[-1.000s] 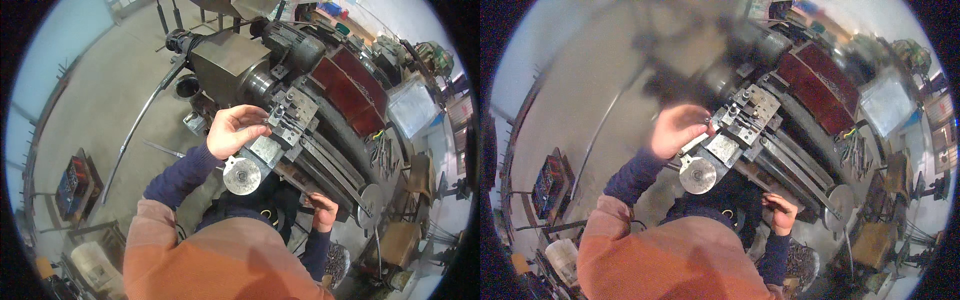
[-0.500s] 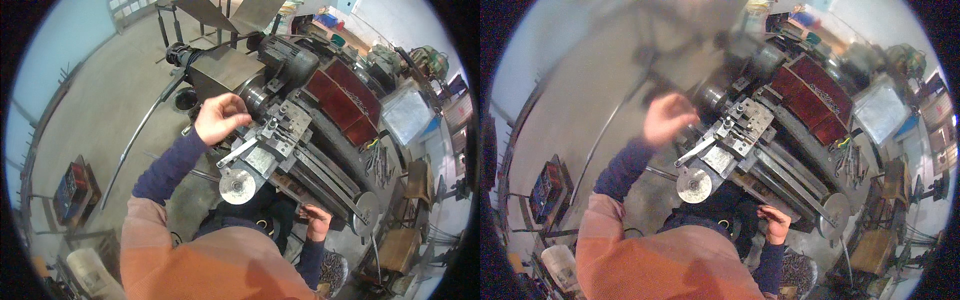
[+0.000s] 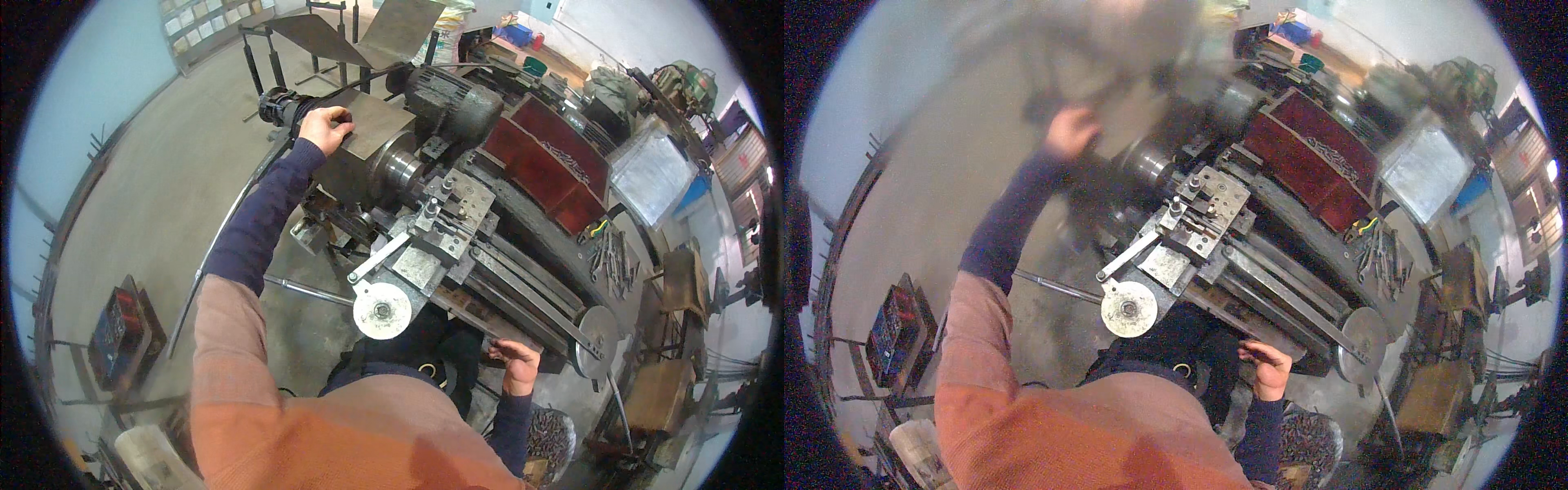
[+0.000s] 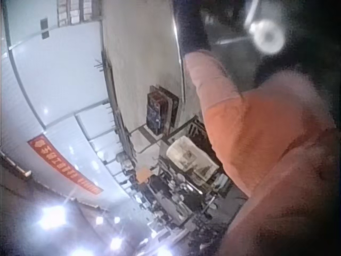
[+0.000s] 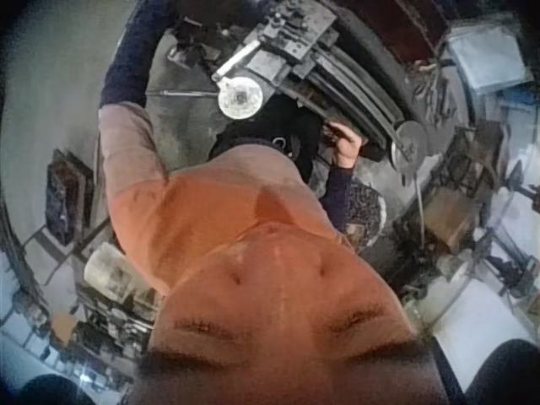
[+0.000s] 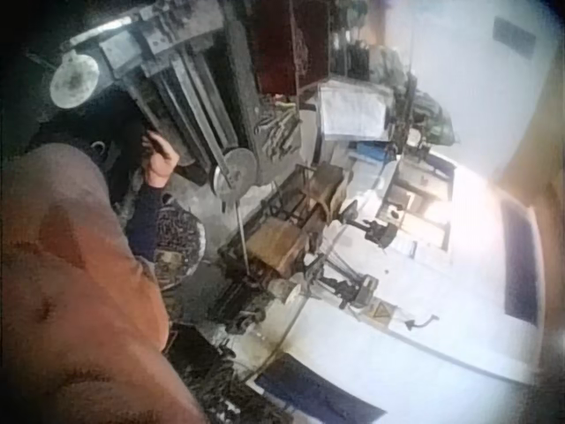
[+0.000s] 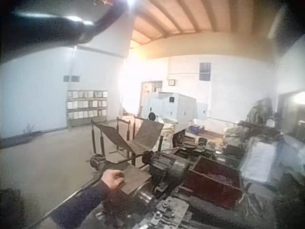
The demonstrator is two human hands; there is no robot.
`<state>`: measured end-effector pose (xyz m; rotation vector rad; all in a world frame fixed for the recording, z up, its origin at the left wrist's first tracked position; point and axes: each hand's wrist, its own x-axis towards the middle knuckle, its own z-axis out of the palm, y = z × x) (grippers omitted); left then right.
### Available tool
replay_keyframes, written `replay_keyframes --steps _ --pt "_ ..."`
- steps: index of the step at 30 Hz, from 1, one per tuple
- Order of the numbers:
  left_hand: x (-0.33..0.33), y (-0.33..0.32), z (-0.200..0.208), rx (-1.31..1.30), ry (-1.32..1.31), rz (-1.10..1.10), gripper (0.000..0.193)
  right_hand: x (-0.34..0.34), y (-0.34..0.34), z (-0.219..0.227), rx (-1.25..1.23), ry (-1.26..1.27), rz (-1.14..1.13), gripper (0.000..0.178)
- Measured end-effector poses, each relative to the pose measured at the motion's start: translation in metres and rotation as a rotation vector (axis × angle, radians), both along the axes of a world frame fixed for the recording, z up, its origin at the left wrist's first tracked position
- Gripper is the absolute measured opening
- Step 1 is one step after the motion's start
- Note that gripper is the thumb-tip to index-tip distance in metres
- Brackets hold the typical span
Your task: The person operates a metal lathe, repeatedly loading small cylindrical metal pieces into the chuck, adjusting the machine controls, and removing finished pieces. The person inspects each piece by hand after removal and places them into a container.
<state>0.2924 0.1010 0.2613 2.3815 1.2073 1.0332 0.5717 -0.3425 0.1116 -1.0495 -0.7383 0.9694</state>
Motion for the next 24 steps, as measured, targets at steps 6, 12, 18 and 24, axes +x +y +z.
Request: replay_keyframes --steps 6,12,18,24 --pt "0.0 0.003 -0.003 0.053 0.018 0.012 0.039 0.0 -0.004 0.002 -0.035 -0.007 -0.032 0.043" --pt "-0.013 -0.007 0.004 0.238 -0.151 -0.013 0.024 0.004 -0.01 0.004 -0.092 -0.023 -0.087 0.037" --pt "-0.018 -0.07 0.038 0.027 -0.447 -0.012 0.024 0.011 -0.027 0.007 -0.154 -0.681 -0.236 0.033" --pt "-0.048 -0.114 -0.012 -0.007 -0.451 -0.018 0.026 -0.046 0.035 0.202 0.515 -1.501 -0.098 0.024"
